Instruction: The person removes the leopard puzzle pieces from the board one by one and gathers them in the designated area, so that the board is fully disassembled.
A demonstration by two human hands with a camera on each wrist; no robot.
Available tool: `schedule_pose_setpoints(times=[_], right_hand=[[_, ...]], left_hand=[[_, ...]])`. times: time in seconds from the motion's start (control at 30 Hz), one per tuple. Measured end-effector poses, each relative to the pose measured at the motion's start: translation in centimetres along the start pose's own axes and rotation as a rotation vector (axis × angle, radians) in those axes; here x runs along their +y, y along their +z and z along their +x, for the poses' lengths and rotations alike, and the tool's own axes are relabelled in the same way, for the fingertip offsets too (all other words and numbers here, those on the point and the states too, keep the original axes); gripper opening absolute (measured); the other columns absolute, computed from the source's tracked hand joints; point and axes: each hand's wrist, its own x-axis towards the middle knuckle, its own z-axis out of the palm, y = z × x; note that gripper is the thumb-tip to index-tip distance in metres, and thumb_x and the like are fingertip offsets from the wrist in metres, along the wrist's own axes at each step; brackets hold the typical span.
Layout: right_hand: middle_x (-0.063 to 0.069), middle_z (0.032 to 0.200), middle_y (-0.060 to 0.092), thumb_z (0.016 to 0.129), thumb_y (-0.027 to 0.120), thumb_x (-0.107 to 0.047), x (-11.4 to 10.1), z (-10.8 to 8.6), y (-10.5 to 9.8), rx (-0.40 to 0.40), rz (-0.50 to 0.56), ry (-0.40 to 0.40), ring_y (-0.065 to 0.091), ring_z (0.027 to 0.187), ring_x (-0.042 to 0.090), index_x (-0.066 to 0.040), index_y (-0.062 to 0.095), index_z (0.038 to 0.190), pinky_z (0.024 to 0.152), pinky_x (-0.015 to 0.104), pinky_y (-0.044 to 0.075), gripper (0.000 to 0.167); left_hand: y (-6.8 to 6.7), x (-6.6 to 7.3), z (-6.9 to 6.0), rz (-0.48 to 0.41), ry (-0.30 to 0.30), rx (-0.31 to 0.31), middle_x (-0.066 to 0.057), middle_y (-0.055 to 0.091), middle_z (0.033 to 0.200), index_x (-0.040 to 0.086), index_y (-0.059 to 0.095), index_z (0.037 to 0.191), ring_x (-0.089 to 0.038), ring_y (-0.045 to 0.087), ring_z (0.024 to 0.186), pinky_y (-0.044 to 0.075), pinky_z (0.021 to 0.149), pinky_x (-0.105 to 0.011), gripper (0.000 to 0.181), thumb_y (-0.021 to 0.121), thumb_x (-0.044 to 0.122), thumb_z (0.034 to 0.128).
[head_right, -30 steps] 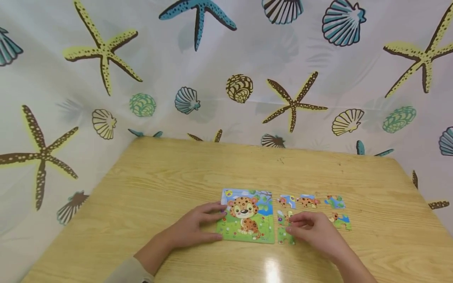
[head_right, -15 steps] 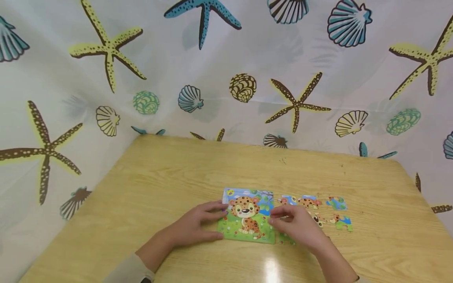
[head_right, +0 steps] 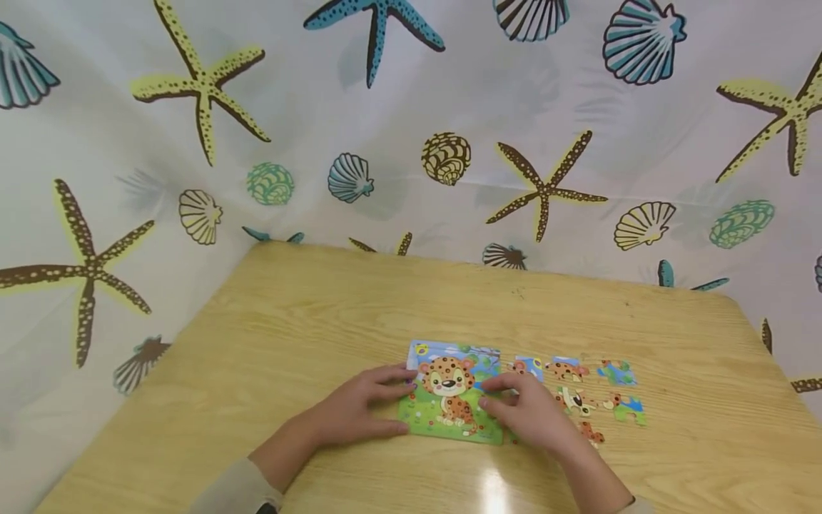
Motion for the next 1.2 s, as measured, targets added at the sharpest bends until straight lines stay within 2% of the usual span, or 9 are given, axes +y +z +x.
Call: schedule_pose_setpoints(times=[0.3, 0.43, 0.7, 0.97, 1.1, 1.2], right_hand=[[0.019, 0.122, 0.064, 0.097, 0.066, -0.018, -0.5, 0.0, 0.9, 0.013, 0.017, 0.023, 0.069, 0.098, 0.021, 0.007, 0.059, 0.127, 0.070, 0.030, 0.060, 0.040], [0.017, 0.115, 0.067, 0.097, 0.066, -0.018, -0.7, -0.2, 0.9, 0.005, 0.015, 0.023, 0.069, 0.093, 0.021, 0.008, 0.059, 0.125, 0.070, 0.030, 0.061, 0.039], [0.012, 0.108, 0.069, 0.096, 0.067, -0.019, -0.8, -0.1, 1.0, 0.023, -0.077, 0.016, 0.067, 0.089, 0.019, 0.005, 0.062, 0.123, 0.068, 0.028, 0.059, 0.037], [0.012, 0.115, 0.065, 0.086, 0.079, -0.023, -1.0, 0.0, 1.0, 0.039, -0.183, -0.011, 0.063, 0.088, 0.017, 0.000, 0.060, 0.131, 0.066, 0.025, 0.055, 0.053], [0.011, 0.113, 0.063, 0.086, 0.079, -0.026, -1.0, 0.0, 1.0, 0.028, -0.202, -0.023, 0.059, 0.084, 0.018, -0.004, 0.064, 0.128, 0.063, 0.026, 0.052, 0.049], [0.009, 0.110, 0.062, 0.086, 0.079, -0.025, -1.1, -0.1, 1.0, 0.048, -0.219, -0.015, 0.058, 0.084, 0.018, -0.007, 0.065, 0.125, 0.064, 0.027, 0.051, 0.045]], left_hand=[[-0.2, 0.0, -0.2, 0.002, 0.015, 0.002, 0.002, 0.045, 0.156, 0.011, 0.058, 0.140, -0.025, 0.035, 0.149, 0.032, 0.120, -0.049, 0.065, 0.076, 0.044, 0.0871], [0.0, 0.1, -0.2, 0.000, 0.028, 0.004, 0.001, 0.045, 0.156, 0.010, 0.058, 0.139, -0.027, 0.035, 0.148, 0.032, 0.120, -0.051, 0.064, 0.075, 0.044, 0.0879], [0.0, 0.1, -0.2, -0.004, -0.001, -0.009, 0.005, 0.043, 0.157, 0.013, 0.057, 0.141, -0.023, 0.032, 0.150, 0.032, 0.120, -0.049, 0.065, 0.074, 0.047, 0.0879], [-0.2, 0.0, -0.2, -0.009, -0.012, -0.011, 0.007, 0.041, 0.157, 0.014, 0.055, 0.142, -0.021, 0.032, 0.150, 0.033, 0.120, -0.048, 0.067, 0.073, 0.049, 0.0881], [-0.3, 0.2, -0.2, -0.007, -0.010, -0.008, 0.005, 0.043, 0.157, 0.012, 0.056, 0.141, -0.024, 0.033, 0.149, 0.032, 0.120, -0.050, 0.066, 0.073, 0.047, 0.0883], [-0.3, 0.2, -0.2, 0.004, 0.007, -0.003, 0.002, 0.044, 0.156, 0.011, 0.057, 0.140, -0.026, 0.035, 0.149, 0.032, 0.120, -0.051, 0.065, 0.074, 0.046, 0.0884]])
